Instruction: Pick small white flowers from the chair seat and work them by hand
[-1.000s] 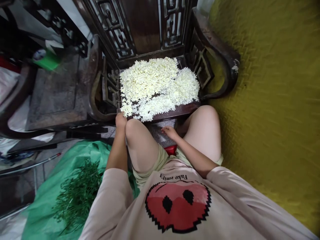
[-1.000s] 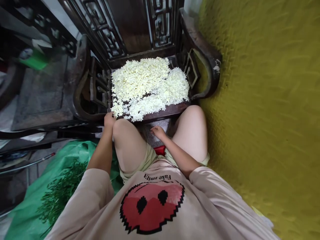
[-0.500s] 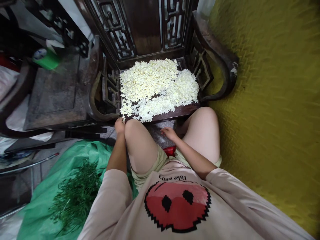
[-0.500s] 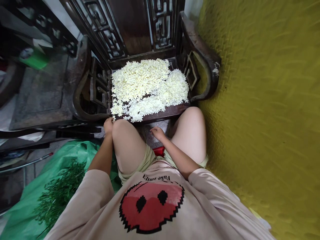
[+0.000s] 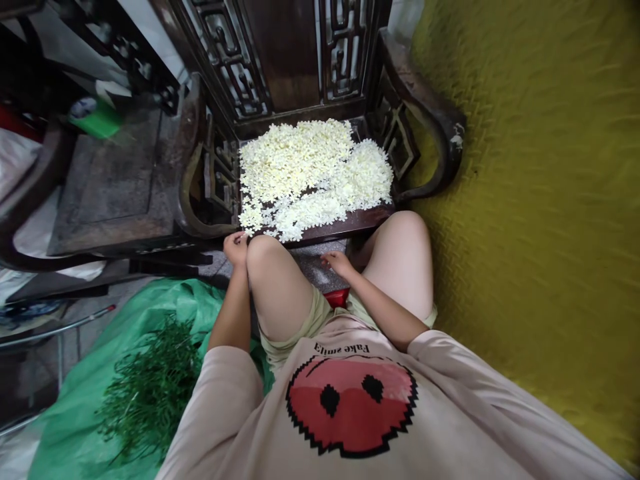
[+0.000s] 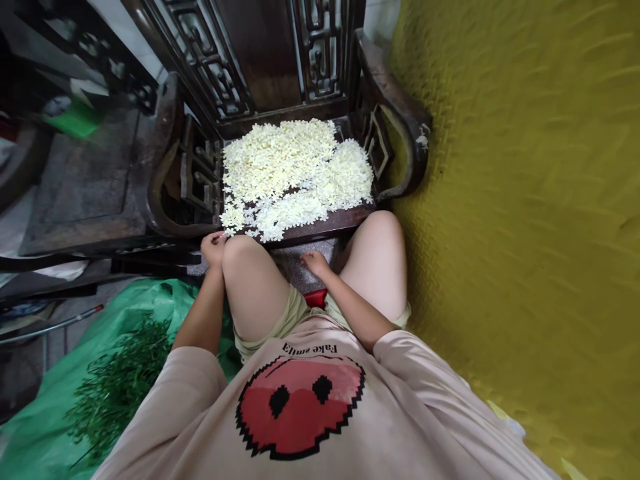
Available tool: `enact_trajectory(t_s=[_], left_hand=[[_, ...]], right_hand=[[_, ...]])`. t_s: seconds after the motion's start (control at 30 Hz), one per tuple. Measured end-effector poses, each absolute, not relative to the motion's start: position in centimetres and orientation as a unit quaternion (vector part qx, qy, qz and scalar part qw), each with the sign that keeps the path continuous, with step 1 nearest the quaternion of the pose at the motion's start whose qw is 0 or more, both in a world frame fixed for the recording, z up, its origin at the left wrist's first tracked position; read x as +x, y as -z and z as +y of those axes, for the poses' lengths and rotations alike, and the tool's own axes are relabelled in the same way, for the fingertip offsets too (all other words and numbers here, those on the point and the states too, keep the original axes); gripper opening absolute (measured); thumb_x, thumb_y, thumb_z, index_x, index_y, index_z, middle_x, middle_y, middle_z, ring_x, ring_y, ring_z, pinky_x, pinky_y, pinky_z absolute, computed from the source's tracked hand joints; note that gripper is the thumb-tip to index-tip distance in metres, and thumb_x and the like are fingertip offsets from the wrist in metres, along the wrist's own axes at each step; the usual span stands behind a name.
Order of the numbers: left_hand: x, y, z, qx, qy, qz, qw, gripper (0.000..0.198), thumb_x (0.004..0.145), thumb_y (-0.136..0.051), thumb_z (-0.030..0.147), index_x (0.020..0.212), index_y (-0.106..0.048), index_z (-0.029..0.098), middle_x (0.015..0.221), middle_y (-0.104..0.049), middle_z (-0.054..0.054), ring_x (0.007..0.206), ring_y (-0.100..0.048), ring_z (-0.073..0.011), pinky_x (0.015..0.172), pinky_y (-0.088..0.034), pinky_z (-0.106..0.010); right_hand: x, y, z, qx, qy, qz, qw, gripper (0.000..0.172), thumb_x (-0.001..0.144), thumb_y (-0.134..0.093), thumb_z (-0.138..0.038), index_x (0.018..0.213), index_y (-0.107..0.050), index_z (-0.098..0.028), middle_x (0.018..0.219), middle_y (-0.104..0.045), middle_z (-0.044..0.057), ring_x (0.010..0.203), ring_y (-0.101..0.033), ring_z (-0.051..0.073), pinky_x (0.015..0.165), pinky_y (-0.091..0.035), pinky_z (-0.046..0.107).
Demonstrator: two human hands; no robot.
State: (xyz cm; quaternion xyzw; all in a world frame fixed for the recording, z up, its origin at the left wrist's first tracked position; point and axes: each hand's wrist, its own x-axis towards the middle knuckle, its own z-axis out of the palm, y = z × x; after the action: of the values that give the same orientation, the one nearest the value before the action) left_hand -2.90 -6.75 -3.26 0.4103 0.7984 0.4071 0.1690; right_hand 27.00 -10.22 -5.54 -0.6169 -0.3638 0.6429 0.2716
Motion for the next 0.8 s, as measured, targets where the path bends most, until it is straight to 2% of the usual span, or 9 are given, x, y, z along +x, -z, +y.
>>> enact_trajectory(t_s=[0.1, 0.17, 0.3, 0.43, 0.63, 0.8], left_hand=[[-1.1, 0.0, -7.8, 0.454, -0.452, 0.761, 0.103, 0.014, 0.073, -0.057, 0.024, 0.078, -0.065, 0.014, 0.084, -0.059, -0.005, 0.084, -0.055, -0.0163, 0.078, -0.044, -0.028], [1.3, -2.3, -8.9, 0.482, -0.471, 0.731, 0.105, 0.014, 0.074, -0.059, 0.026, 0.078, -0.066, 0.016, 0.085, -0.059, -0.004, 0.084, -0.055, -0.0155, 0.077, -0.044, -0.028], [8.0, -4.0, -10.8, 0.530, -0.473, 0.674, 0.202, 0.010, 0.070, -0.065, 0.028, 0.072, -0.065, 0.018, 0.079, -0.061, -0.002, 0.081, -0.057, -0.0152, 0.078, -0.045, -0.028], [14.4, -2.3, -11.4, 0.496, -0.468, 0.665, 0.304, 0.015, 0.074, -0.061, 0.032, 0.076, -0.063, 0.018, 0.080, -0.062, -0.003, 0.070, -0.058, -0.0131, 0.069, -0.046, -0.027], [17.2, -0.5, -11.1, 0.465, -0.462, 0.630, 0.418, 0.012, 0.070, -0.063, 0.029, 0.074, -0.060, 0.017, 0.078, -0.063, -0.003, 0.068, -0.059, -0.0127, 0.067, -0.047, -0.026], [16.1, -0.6, -11.1, 0.398, -0.467, 0.597, 0.517, 0.021, 0.066, -0.066, 0.033, 0.078, -0.064, 0.016, 0.076, -0.066, -0.004, 0.070, -0.060, -0.0143, 0.072, -0.047, -0.029]], right_hand=[[27.1, 5.0, -10.1, -0.613, -0.655, -0.343, 0.278, 0.014, 0.074, -0.056, -0.022, 0.063, -0.061, -0.016, 0.054, -0.058, -0.001, 0.048, -0.048, 0.009, 0.048, -0.038, 0.020], [27.1, 4.4, -9.9, -0.589, -0.681, -0.331, 0.283, 0.015, 0.075, -0.056, -0.026, 0.067, -0.063, -0.015, 0.059, -0.061, 0.000, 0.050, -0.049, 0.009, 0.050, -0.038, 0.021], [27.4, 3.0, -9.5, -0.508, -0.736, -0.330, 0.302, 0.026, 0.076, -0.058, -0.039, 0.086, -0.067, -0.018, 0.080, -0.067, 0.003, 0.058, -0.055, 0.008, 0.055, -0.039, 0.021], [28.2, 2.1, -9.5, -0.428, -0.767, -0.321, 0.353, 0.037, 0.074, -0.061, -0.047, 0.101, -0.065, -0.022, 0.095, -0.068, 0.004, 0.070, -0.060, 0.010, 0.060, -0.041, 0.020], [29.0, 2.1, -9.5, -0.456, -0.740, -0.314, 0.381, 0.037, 0.068, -0.068, -0.044, 0.099, -0.065, -0.023, 0.091, -0.068, 0.002, 0.073, -0.060, 0.010, 0.062, -0.041, 0.020], [28.6, 2.2, -9.3, -0.478, -0.726, -0.318, 0.378, 0.037, 0.067, -0.068, -0.043, 0.097, -0.066, -0.022, 0.086, -0.068, 0.001, 0.070, -0.059, 0.010, 0.062, -0.040, 0.020]])
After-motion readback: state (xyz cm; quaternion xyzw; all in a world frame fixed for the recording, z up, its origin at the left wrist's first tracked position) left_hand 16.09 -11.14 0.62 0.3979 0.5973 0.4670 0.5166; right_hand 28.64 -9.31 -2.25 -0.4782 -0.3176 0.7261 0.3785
